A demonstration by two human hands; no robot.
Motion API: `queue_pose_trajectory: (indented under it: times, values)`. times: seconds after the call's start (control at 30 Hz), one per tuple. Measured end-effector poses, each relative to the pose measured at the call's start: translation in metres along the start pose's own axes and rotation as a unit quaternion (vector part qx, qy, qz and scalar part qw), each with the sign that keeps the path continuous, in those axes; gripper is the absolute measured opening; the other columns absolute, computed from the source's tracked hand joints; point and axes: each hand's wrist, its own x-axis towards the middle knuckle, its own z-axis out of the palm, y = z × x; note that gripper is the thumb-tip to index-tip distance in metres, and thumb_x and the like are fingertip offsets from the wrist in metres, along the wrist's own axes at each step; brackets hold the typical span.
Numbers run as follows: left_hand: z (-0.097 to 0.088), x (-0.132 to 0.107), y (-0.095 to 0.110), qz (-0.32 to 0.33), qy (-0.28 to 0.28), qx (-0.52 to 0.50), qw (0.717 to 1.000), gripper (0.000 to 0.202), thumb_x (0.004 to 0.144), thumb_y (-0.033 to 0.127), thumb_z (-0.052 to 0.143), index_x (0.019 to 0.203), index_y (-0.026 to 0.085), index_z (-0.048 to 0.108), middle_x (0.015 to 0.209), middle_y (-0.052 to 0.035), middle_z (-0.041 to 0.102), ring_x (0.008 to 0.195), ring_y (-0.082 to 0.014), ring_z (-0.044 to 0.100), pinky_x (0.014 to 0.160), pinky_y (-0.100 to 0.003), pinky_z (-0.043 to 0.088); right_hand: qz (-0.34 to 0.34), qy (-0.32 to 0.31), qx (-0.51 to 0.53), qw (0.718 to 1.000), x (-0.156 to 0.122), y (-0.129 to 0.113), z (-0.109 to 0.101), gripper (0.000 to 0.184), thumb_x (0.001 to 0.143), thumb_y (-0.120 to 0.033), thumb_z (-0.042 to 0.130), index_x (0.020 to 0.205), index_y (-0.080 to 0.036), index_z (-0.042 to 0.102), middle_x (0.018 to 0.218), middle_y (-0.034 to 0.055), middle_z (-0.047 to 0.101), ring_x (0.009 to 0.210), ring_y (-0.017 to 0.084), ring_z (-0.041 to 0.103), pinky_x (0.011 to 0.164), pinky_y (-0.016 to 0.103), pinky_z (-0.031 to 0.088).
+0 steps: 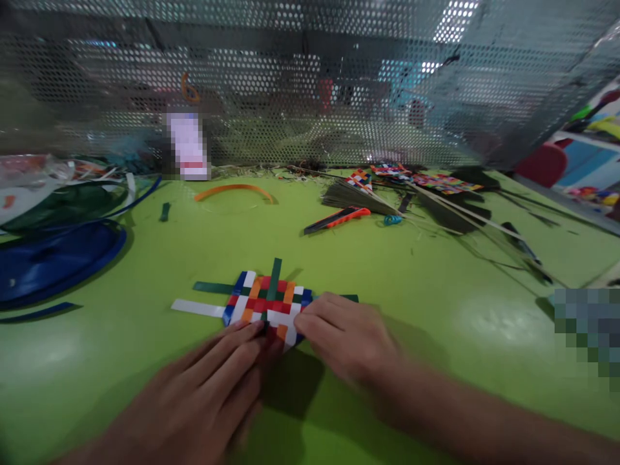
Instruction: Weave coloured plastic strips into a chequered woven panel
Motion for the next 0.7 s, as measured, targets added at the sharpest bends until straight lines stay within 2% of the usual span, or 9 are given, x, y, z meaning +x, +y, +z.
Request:
queue_pose_trajectory:
  times: [0.23,0.4,0.53,0.7]
  values:
    - [0.001,-0.003,0.001,0.013,-0.003,0.013,1.000,0.031,0.099,0.019,0.043,0.118,0.013,0.067,0.130,-0.0057,0.067,0.116,-0.0224,0.058,0.103,-0.034,0.045,0.004,-0.016,0.036,0.999,0.003,0.008,0.000,0.023,0.100,-0.014,0.050,0.093,-0.018,0.072,0.085,0.0059,0.072,0.075,0.013,0.065,0.065,0.023,0.054]
    - [0.002,-0.003,0.002,0.016,-0.016,0.040,0.999,0.034,0.100,0.020,0.043,0.122,0.011,0.066,0.130,-0.0106,0.067,0.112,-0.0232,0.060,0.100,-0.035,0.046,0.029,-0.037,0.082,0.996,0.005,0.013,0.000,0.022,0.096,-0.009,0.055,0.095,-0.016,0.075,0.088,0.0066,0.072,0.081,0.014,0.068,0.070,0.022,0.055]
    - [0.000,-0.002,0.002,0.017,-0.005,0.052,0.999,0.035,0.100,0.020,0.042,0.122,0.011,0.067,0.129,-0.0105,0.068,0.111,-0.0238,0.061,0.100,-0.036,0.044,0.039,-0.051,0.095,0.993,0.005,0.014,0.000,0.022,0.095,-0.008,0.056,0.097,-0.016,0.076,0.090,0.0066,0.073,0.083,0.014,0.069,0.073,0.023,0.057]
    - [-0.003,-0.004,0.000,0.035,-0.020,0.070,0.997,0.035,0.099,0.020,0.044,0.125,0.010,0.066,0.130,-0.0123,0.067,0.115,-0.0246,0.060,0.101,-0.037,0.042,0.047,-0.067,0.107,0.991,0.004,0.017,0.000,0.022,0.097,-0.011,0.054,0.098,-0.019,0.075,0.095,0.0072,0.074,0.087,0.014,0.070,0.076,0.024,0.058]
